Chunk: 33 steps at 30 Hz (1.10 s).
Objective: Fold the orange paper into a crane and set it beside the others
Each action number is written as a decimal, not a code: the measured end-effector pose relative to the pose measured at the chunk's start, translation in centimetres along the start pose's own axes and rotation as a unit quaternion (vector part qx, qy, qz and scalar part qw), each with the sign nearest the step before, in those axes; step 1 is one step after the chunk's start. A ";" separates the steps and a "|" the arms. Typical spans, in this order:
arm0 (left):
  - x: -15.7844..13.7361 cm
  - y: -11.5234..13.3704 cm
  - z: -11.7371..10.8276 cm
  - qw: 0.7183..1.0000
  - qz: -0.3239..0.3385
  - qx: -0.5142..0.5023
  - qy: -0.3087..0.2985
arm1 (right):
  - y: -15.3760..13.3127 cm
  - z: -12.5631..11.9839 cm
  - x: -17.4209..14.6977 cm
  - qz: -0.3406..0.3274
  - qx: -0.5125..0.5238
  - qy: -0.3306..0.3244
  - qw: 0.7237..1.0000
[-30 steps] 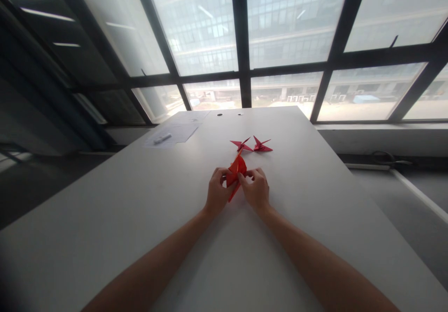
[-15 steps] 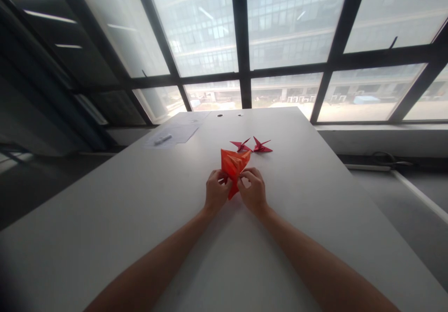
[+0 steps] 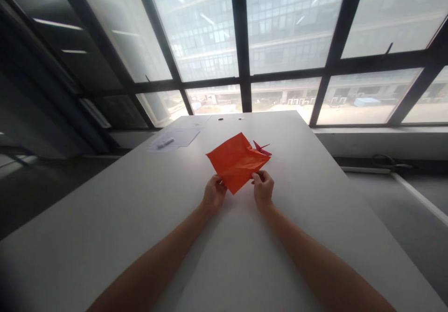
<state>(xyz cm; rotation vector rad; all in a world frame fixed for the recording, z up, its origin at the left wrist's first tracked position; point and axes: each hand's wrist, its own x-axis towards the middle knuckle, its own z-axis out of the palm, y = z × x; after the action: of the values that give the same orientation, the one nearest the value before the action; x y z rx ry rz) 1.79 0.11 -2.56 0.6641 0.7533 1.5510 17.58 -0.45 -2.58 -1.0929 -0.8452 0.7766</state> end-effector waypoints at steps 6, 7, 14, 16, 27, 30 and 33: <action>1.0 0.7 0.0 0.999 -0.021 -0.015 0.040 | -1.4 0.5 -1.6 -0.097 -0.049 -0.084 0.991; 1.1 0.9 0.0 0.999 -0.018 -0.016 0.049 | -1.8 0.5 -1.8 -0.105 -0.052 -0.089 0.989; -0.4 4.8 -1.4 0.985 -0.108 0.053 0.121 | -6.9 0.0 -3.7 -0.275 -0.121 -0.139 0.944; -1.1 8.5 -2.6 0.984 -0.064 0.065 0.151 | -8.2 0.1 -4.8 -0.360 -0.172 -0.282 0.872; -7.1 12.2 -2.8 0.855 0.175 0.487 -0.035 | -3.3 5.2 -12.8 -0.329 -0.314 -0.566 0.688; -7.0 8.0 -4.5 0.888 0.074 0.453 -0.028 | -3.5 4.5 -13.5 -0.312 -0.276 -0.598 0.685; -6.5 6.9 -5.7 0.835 0.065 0.540 -0.086 | -5.9 1.5 -14.0 -0.296 -0.237 -0.627 0.680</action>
<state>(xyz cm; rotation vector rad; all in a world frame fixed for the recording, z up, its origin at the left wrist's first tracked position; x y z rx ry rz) -6.18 -7.32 -0.66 1.6818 1.4688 1.0392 10.41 -13.55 0.71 -0.4674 -2.5552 0.6818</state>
